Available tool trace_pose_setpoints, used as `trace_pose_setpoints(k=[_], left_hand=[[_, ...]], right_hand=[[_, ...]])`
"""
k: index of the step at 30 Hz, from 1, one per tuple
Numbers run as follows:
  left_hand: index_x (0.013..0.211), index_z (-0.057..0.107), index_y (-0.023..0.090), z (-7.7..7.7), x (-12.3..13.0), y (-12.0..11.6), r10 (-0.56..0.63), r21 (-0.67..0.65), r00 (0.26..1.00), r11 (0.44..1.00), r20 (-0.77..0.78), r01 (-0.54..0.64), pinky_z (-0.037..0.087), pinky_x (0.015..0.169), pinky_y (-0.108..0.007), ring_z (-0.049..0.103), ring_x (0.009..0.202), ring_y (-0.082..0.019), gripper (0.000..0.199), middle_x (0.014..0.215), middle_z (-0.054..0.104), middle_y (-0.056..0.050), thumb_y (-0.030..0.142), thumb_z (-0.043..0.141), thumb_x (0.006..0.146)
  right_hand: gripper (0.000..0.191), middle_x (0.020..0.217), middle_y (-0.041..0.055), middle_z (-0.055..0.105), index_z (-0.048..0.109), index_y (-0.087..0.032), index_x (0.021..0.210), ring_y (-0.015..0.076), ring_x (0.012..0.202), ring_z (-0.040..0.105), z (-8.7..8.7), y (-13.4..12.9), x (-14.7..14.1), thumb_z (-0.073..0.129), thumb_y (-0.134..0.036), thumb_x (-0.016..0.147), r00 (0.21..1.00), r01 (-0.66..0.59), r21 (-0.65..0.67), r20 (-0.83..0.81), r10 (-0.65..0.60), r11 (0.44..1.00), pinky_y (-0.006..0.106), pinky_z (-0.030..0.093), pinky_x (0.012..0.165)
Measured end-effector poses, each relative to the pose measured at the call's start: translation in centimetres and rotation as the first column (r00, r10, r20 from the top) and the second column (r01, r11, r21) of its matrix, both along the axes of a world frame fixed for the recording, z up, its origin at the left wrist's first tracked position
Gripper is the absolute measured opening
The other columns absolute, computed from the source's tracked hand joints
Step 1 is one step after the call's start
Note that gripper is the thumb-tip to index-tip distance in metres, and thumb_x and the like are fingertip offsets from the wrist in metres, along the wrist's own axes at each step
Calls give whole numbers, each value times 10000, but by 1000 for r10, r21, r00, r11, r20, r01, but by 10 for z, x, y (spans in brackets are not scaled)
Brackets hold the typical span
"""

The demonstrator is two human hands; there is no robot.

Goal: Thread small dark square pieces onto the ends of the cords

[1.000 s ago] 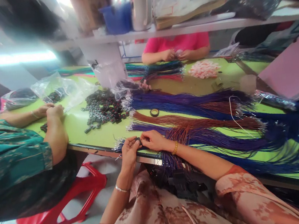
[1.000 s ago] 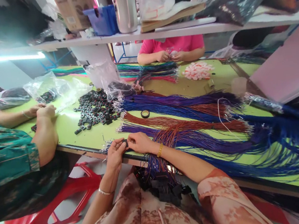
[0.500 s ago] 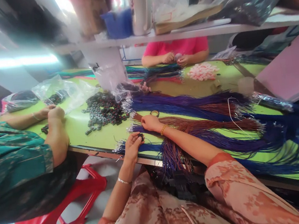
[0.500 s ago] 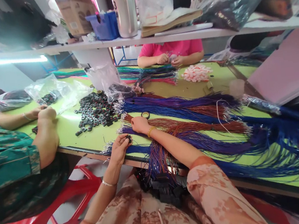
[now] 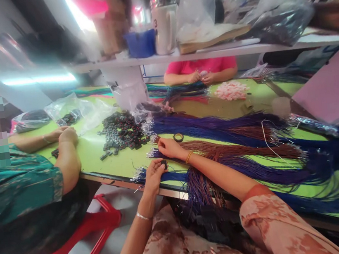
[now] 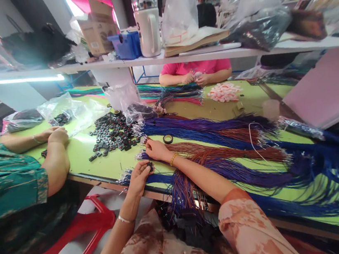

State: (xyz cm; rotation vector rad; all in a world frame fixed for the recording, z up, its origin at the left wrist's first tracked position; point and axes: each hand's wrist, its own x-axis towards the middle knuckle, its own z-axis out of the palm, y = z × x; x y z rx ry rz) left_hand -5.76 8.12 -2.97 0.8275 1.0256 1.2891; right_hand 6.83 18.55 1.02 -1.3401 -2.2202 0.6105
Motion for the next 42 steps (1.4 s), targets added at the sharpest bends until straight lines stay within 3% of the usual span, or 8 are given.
trace_pose_setpoints(k=[5, 10, 20, 29, 42], left_hand=[[964, 612, 161, 0, 1, 0, 5, 11, 1000, 1000, -14, -5, 507, 695, -267, 594, 757, -132, 397, 829, 617, -24, 333, 786, 651], [987, 609, 163, 2, 0, 0, -17, 21, 1000, 1000, 0, 17, 505, 699, -258, 593, 774, -132, 401, 854, 631, -27, 332, 778, 665], [1038, 611, 175, 4, -4, 3, -49, -35, 990, 998, 130, 54, 511, 832, -321, 633, 814, -140, 417, 878, 658, -33, 304, 777, 678], [1020, 611, 166, 4, -4, 4, -66, -42, 990, 997, 123, 72, 509, 802, -288, 637, 811, -131, 416, 860, 673, -36, 315, 786, 673], [1018, 605, 171, 4, -4, 3, -73, -32, 993, 997, 95, 76, 508, 800, -297, 631, 798, -135, 419, 852, 667, -33, 331, 781, 673]], right_hand=[[71, 677, -18, 590, 570, -158, 723, 98, 608, 485, 7, -3, -14, 524, -191, 766, 934, -101, -46, -348, 79, 994, 200, 347, 577], [95, 622, -34, 555, 586, -146, 698, 81, 552, 428, 15, -29, -1, 549, -224, 737, 893, -81, -148, -449, 6, 986, 196, 326, 534], [143, 556, -44, 517, 581, -150, 636, 76, 526, 396, -5, -72, 33, 551, -239, 744, 950, -11, -138, -310, -33, 990, 202, 269, 515], [160, 560, -37, 514, 594, -149, 633, 80, 538, 387, -3, -76, 30, 616, -260, 747, 983, 8, -68, -181, -20, 998, 216, 231, 533], [103, 680, 8, 617, 621, -151, 690, 105, 601, 467, 1, -79, 29, 608, -230, 755, 995, 9, -35, -104, -13, 999, 220, 269, 564]])
